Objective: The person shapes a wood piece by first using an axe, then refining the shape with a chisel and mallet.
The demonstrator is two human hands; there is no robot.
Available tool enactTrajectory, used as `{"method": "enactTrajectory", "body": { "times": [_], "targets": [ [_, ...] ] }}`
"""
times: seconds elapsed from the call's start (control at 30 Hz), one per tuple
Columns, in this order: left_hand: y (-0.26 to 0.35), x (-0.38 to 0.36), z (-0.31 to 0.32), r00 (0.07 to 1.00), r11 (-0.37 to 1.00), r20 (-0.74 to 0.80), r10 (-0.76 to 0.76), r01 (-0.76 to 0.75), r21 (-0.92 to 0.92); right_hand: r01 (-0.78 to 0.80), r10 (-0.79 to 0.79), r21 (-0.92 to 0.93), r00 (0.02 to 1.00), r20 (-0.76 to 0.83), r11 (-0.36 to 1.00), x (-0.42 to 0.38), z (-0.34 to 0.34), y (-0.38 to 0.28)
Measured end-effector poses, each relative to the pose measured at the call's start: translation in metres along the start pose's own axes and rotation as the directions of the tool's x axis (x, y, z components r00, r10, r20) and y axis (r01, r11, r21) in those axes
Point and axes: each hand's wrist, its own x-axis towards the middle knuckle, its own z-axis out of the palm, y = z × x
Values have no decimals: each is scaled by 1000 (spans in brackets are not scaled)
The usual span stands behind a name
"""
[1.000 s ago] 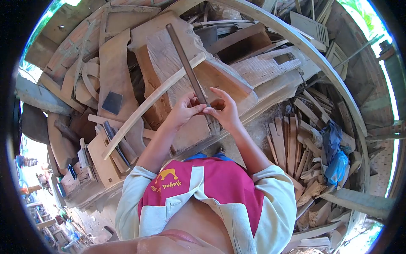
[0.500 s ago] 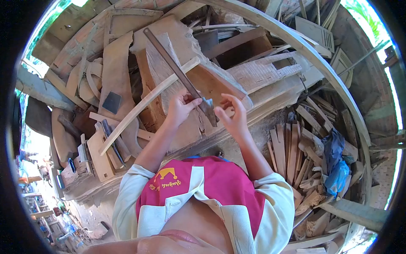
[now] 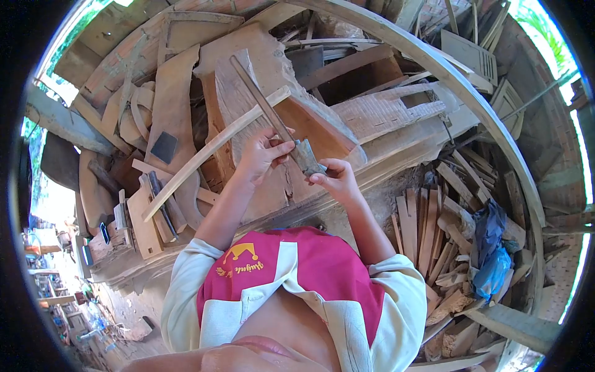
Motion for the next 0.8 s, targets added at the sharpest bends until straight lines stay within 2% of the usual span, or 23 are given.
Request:
{"method": "enactTrajectory", "body": {
  "times": [0.07, 0.2, 0.27, 0.4, 0.47, 0.57, 0.63, 0.67, 0.7, 0.77, 0.8],
  "targets": [
    [0, 0, 0, 1000, 998, 21, -14, 15, -64, 34, -41, 55, 990, 133, 998, 2, -5, 1],
    [3, -3, 2, 993, 992, 87, -81, 89, -91, 17, -24, 54, 991, 132, 998, 8, -5, -4],
    [6, -4, 4, 992, 990, 95, -87, 97, -102, 343, -333, -78, 936, 119, 936, 21, -7, -3],
    [6, -9, 10, 986, 991, 136, -101, 111, -75, 303, -286, -133, 949, 133, 943, 21, -21, 5],
    [4, -11, 11, 983, 992, 156, -94, 106, -72, 181, -168, -93, 977, 129, 979, 15, -21, 10],
    [2, -13, 10, 988, 994, 120, -99, 104, -38, 119, -110, -85, 988, 106, 989, 9, -8, 0],
    [1, -13, 6, 995, 997, 101, -22, 15, 74, 79, -74, -51, 994, 81, 996, 7, -3, -5],
    [2, -13, 6, 995, 997, 102, -22, 15, 73, 39, -38, -15, 998, 55, 999, 7, -2, -7],
    [3, -14, 6, 996, 994, 91, 6, -17, 112, 37, -36, -17, 998, 54, 999, 7, -1, -8],
    [3, -13, 7, 996, 988, 82, 37, -49, 146, 227, -215, -116, 971, 107, 967, 10, 1, -10],
    [2, -12, 7, 994, 979, 76, 76, -88, 182, 226, -213, -120, 971, 113, 967, 8, 3, -13]
  ]
}}
